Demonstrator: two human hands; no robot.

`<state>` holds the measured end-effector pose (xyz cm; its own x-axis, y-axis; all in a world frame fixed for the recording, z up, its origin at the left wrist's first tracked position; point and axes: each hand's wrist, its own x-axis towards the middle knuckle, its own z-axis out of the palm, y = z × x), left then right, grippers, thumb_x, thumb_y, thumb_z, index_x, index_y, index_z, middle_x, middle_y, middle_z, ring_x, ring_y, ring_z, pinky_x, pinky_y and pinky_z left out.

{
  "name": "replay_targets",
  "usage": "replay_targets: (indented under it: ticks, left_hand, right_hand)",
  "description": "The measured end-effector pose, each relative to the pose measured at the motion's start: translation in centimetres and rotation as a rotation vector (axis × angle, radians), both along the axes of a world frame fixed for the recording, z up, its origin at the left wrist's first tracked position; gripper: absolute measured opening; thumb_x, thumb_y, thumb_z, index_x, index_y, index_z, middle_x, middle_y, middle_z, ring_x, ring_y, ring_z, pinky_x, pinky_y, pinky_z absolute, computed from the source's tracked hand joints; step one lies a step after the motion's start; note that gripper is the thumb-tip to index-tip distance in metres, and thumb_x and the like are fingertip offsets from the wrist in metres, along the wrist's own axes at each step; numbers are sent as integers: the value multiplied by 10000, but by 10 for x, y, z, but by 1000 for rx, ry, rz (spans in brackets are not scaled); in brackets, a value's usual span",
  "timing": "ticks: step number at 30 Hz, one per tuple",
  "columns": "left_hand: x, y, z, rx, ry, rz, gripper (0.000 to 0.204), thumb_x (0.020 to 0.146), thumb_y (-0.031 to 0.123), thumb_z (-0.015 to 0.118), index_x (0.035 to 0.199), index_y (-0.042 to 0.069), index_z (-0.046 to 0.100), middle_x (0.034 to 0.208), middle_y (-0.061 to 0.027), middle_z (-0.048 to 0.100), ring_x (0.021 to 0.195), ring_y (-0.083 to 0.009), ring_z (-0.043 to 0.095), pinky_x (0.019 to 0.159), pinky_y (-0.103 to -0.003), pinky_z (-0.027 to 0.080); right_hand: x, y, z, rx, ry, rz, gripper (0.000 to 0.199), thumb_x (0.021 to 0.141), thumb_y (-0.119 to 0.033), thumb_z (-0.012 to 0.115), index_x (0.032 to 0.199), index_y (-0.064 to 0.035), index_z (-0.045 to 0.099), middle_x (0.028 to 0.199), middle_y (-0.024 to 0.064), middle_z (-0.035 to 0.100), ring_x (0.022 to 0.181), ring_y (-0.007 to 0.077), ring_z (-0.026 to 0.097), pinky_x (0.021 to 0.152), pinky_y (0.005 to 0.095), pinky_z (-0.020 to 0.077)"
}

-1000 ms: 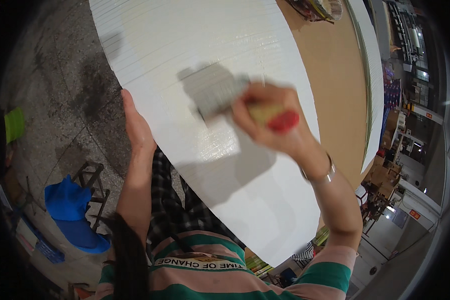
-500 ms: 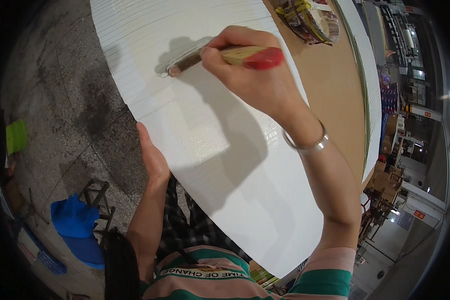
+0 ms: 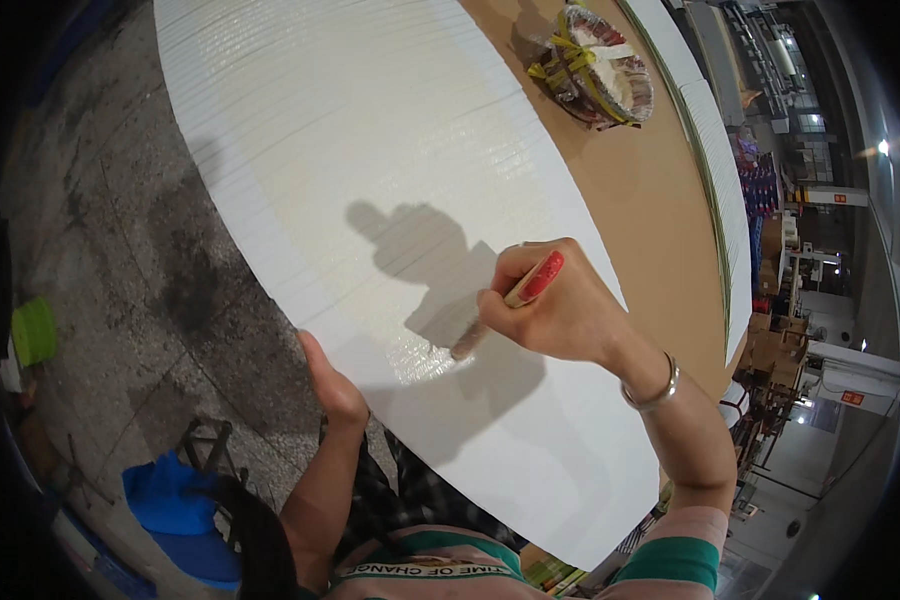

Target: Applying a white adhesive or liquid to a large ribbed white board using a wide brush.

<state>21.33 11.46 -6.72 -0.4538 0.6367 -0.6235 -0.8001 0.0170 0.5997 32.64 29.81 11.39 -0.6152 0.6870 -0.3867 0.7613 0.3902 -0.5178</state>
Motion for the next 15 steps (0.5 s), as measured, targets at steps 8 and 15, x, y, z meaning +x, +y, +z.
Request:
replay_targets:
  ticks: [8, 15]
  left_hand:
    - [-1, 0, -5, 94, 30, 28, 646, 1027, 455, 212, 1436, -44, 232, 1448, -144, 338, 1305, -247, 350, 1100, -344, 248]
    - [-2, 6, 4, 37, 0, 29, 716, 991, 550, 264, 1459, 9, 224, 1486, -110, 293, 1334, -264, 315, 1108, -359, 231]
  right_hand:
    - [8, 21, 8, -114, 137, -260, 133, 807, -130, 653, 802, 3, 648, 703, 53, 629, 622, 96, 561, 577, 250, 459]
    - [50, 35, -4, -57, 381, -308, 172, 816, -167, 654, 751, -8, 654, 619, 18, 615, 593, 78, 577, 533, 236, 451]
